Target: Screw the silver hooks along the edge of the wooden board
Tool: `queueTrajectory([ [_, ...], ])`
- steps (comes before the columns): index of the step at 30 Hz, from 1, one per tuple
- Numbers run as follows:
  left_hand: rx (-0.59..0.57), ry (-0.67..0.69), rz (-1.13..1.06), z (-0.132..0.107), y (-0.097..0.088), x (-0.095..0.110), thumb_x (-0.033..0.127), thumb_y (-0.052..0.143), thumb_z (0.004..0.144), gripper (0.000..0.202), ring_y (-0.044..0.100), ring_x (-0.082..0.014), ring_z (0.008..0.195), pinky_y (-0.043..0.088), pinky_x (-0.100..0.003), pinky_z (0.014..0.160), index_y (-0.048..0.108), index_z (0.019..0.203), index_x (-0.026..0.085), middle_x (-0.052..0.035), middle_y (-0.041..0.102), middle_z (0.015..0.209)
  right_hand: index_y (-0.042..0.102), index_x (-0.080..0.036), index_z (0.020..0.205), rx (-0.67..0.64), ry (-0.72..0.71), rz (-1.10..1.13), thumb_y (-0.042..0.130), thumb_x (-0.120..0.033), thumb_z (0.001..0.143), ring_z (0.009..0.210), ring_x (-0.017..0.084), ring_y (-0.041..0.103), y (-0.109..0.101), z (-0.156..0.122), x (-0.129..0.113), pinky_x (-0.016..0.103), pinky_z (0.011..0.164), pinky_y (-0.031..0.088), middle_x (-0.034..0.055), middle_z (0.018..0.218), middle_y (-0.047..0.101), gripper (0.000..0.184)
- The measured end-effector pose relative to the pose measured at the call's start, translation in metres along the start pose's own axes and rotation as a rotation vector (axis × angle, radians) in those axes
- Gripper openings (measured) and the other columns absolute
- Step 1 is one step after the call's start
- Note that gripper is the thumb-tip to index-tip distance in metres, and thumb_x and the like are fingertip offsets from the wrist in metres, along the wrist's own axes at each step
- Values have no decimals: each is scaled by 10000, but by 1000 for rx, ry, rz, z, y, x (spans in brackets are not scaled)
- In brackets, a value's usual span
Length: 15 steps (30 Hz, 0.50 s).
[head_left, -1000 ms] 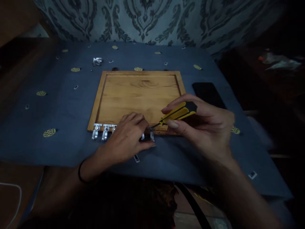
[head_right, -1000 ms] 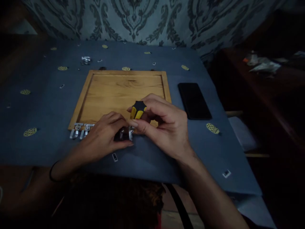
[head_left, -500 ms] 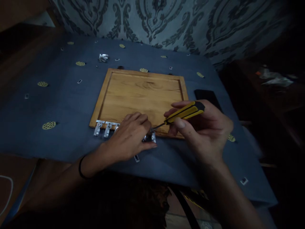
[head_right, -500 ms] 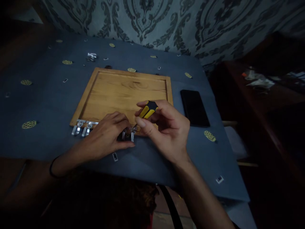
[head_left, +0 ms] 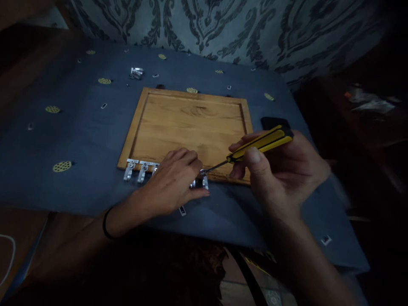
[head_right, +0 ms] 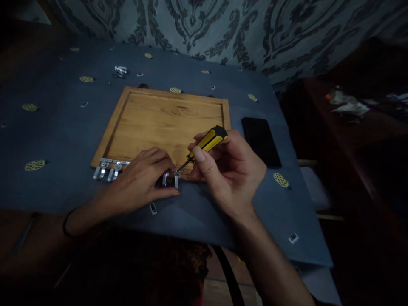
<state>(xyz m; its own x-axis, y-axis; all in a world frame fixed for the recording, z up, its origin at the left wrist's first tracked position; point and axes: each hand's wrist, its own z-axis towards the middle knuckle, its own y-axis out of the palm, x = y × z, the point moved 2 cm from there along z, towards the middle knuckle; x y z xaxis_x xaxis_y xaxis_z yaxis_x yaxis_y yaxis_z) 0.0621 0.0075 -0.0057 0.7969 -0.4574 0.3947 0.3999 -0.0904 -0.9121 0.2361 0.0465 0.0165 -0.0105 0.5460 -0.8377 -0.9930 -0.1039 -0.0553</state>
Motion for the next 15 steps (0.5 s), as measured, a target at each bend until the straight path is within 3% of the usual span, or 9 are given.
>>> queueTrajectory([
  [6,24,4,-10,-1,1,-1,434,838,867,351,602,-285,1061,501,-422,940,666,990,153,-73,658,1052,783,-267,918,-27,-16,17,793,-255,876,404,91,604,2,3,1,223,346,462,-28,727,722,45],
  [15,37,25,3,0,2,0,436,847,852,381,609,-291,1066,506,-416,936,667,992,130,-81,654,1055,775,-289,926,-26,12,-12,860,-232,811,519,106,662,-1,-3,0,229,400,547,-18,890,765,154],
])
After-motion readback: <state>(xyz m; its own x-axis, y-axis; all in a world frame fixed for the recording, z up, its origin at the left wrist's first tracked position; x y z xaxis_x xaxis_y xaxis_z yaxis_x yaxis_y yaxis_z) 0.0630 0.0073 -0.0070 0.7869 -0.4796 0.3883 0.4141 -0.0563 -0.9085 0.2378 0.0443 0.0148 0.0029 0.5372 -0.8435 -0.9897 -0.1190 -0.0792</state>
